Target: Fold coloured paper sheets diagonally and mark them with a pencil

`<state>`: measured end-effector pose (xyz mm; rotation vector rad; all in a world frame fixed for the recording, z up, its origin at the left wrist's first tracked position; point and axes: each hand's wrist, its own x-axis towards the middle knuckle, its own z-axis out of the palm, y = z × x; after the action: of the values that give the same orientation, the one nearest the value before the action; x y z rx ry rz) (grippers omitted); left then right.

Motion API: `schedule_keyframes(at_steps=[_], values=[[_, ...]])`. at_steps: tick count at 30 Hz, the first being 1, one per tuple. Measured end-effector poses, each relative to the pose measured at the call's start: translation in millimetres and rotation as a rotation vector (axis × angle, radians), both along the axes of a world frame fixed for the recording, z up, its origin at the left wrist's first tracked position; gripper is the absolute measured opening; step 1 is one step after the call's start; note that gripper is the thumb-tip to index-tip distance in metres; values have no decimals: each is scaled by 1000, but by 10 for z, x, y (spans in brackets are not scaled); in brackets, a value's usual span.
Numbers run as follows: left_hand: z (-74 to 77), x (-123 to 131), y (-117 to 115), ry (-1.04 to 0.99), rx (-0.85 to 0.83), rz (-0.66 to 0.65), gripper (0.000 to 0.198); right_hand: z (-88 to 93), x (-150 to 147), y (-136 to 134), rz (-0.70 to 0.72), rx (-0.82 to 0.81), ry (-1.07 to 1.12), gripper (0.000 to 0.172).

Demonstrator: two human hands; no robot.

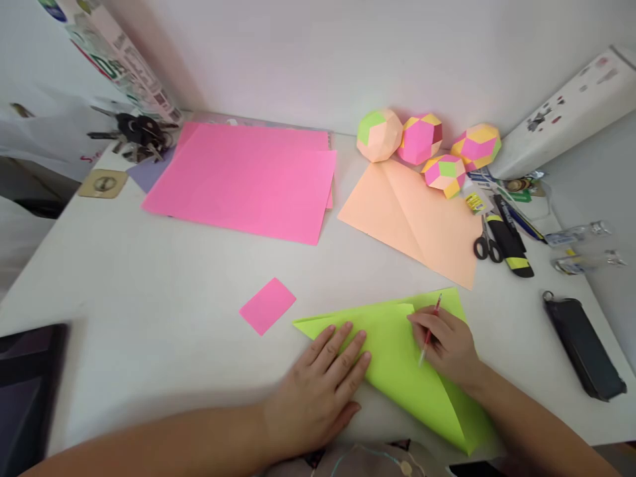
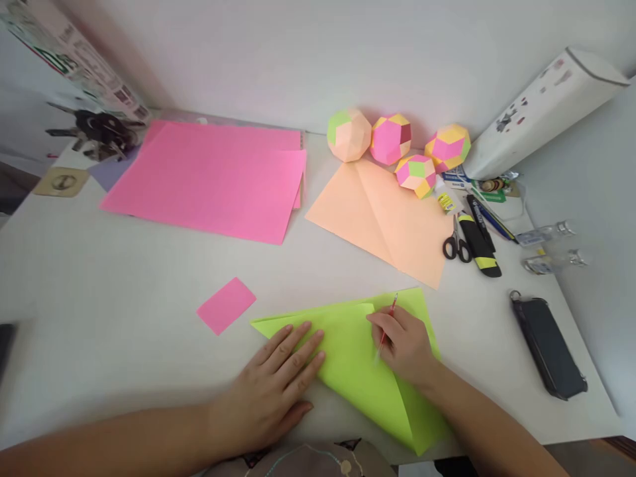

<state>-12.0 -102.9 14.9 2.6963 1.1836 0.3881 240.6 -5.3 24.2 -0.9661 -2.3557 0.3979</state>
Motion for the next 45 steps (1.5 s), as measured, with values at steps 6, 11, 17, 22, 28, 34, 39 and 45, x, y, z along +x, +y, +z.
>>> schedule_keyframes(at_steps=[6, 11, 17, 22, 28, 34, 39, 45], values=[[-23, -10, 10, -27, -4, 56, 57, 30, 44, 42, -35, -6, -78, 31], [-10, -18, 3, 7, -28, 86, 60, 49, 63, 83, -44, -52, -92, 26], [14, -23, -18, 50, -50, 157, 65, 28, 67, 96, -9, -71, -90, 26], [43, -28, -38, 101, -71, 188, 67, 14, 77, 93, 1, -73, -104, 26], [43, -22, -84, 119, -119, 220, 74, 19, 51, 103, 18, -55, -105, 31], [29, -13, -101, 163, -127, 230, 78, 36, 23, 117, 28, -57, -103, 32], [86, -26, -64, 196, -85, 226, 71, 36, 26, 123, 23, -33, -115, 29], [160, -43, -25, 245, -96, 217, 65, 52, 3, 140, 52, -21, -103, 31]])
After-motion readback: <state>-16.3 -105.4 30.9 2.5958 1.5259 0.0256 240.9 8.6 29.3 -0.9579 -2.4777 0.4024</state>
